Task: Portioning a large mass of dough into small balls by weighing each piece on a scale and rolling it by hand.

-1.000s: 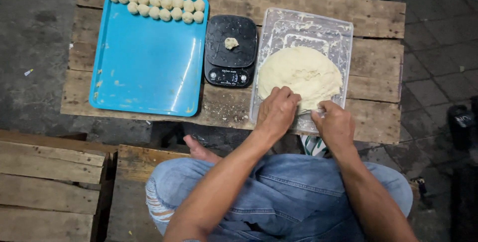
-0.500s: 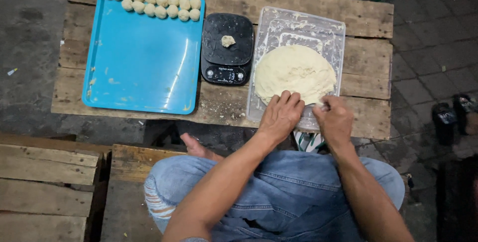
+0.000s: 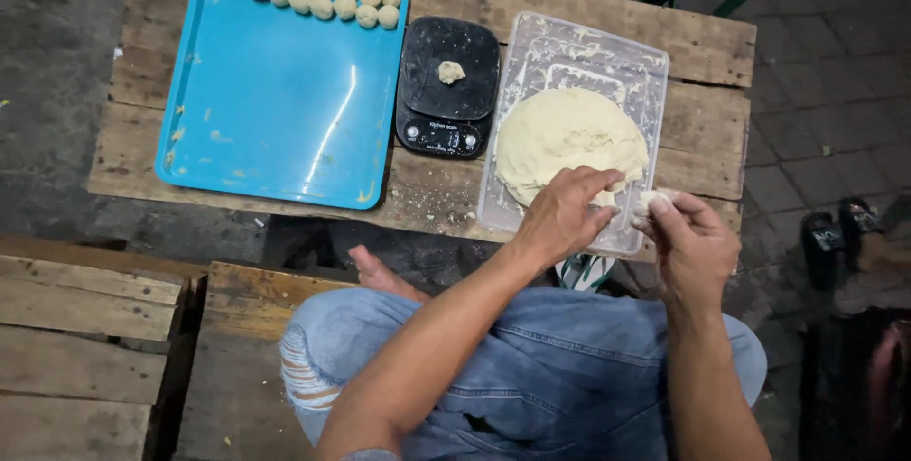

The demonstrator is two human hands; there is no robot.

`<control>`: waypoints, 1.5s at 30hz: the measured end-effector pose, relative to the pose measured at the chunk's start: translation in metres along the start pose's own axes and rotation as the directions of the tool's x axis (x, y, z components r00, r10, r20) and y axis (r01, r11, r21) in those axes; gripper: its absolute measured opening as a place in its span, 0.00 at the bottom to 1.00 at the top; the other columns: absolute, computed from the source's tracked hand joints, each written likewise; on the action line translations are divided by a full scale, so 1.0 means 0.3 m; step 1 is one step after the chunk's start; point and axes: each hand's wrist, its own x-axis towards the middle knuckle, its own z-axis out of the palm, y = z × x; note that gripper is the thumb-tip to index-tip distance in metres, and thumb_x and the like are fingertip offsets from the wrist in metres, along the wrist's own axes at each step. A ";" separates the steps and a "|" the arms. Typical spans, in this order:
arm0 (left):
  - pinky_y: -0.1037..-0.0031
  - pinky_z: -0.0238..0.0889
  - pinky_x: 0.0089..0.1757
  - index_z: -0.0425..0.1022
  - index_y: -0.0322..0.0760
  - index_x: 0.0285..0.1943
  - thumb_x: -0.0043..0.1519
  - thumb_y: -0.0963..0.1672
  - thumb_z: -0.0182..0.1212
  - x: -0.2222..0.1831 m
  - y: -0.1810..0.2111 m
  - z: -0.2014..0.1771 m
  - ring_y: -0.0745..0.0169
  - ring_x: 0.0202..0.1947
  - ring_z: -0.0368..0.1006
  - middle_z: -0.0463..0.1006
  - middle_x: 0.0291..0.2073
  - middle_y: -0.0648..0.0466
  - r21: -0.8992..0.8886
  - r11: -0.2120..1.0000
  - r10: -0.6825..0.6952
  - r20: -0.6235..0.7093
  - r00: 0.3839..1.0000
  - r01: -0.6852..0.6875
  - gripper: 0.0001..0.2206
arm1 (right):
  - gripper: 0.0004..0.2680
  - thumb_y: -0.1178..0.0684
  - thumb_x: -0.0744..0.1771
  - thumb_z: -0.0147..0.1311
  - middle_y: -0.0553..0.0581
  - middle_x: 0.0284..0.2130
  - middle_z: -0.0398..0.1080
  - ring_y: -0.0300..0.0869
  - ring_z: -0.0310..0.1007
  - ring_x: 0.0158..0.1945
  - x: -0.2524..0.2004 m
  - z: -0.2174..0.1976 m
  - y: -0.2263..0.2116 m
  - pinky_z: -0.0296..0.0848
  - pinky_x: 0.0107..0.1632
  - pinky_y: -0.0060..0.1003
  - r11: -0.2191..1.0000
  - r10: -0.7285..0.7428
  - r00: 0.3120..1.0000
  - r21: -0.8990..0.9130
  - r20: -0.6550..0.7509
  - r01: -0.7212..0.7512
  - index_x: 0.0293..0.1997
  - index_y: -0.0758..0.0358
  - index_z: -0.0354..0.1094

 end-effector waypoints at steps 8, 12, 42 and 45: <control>0.61 0.73 0.43 0.73 0.43 0.63 0.64 0.46 0.61 -0.003 -0.053 0.036 0.46 0.45 0.75 0.78 0.43 0.51 0.148 0.977 0.170 -0.113 0.979 -0.153 0.18 | 0.07 0.49 0.71 0.53 0.51 0.38 0.80 0.35 0.83 0.38 -0.011 0.104 -0.087 0.83 0.42 0.29 0.955 0.271 0.939 0.062 0.214 -0.290 0.47 0.55 0.76; 0.61 0.74 0.40 0.77 0.43 0.57 0.66 0.48 0.58 -0.009 -0.123 0.076 0.46 0.43 0.75 0.79 0.39 0.51 0.202 0.973 0.143 -0.125 0.982 -0.116 0.13 | 0.09 0.47 0.70 0.53 0.48 0.40 0.79 0.32 0.81 0.40 -0.027 0.113 -0.116 0.81 0.44 0.27 0.954 0.294 0.938 -0.118 0.181 -0.276 0.52 0.56 0.76; 0.74 0.79 0.32 0.85 0.42 0.45 0.57 0.45 0.66 0.090 0.035 -0.064 0.62 0.27 0.82 0.84 0.31 0.47 -0.673 0.528 -0.693 0.010 0.721 0.517 0.10 | 0.18 0.64 0.68 0.68 0.67 0.42 0.78 0.39 0.75 0.39 -0.124 0.307 -0.138 0.75 0.41 0.29 0.685 -0.501 0.820 -0.453 0.277 0.572 0.63 0.78 0.66; 0.72 0.76 0.37 0.80 0.26 0.52 0.52 0.44 0.74 0.084 0.114 -0.123 0.58 0.33 0.79 0.82 0.37 0.35 -0.749 0.513 -0.649 -0.019 0.761 0.419 0.21 | 0.18 0.69 0.69 0.63 0.73 0.42 0.77 0.52 0.79 0.38 -0.092 0.258 -0.133 0.77 0.41 0.38 0.431 -0.574 0.676 -0.531 0.463 0.730 0.66 0.85 0.64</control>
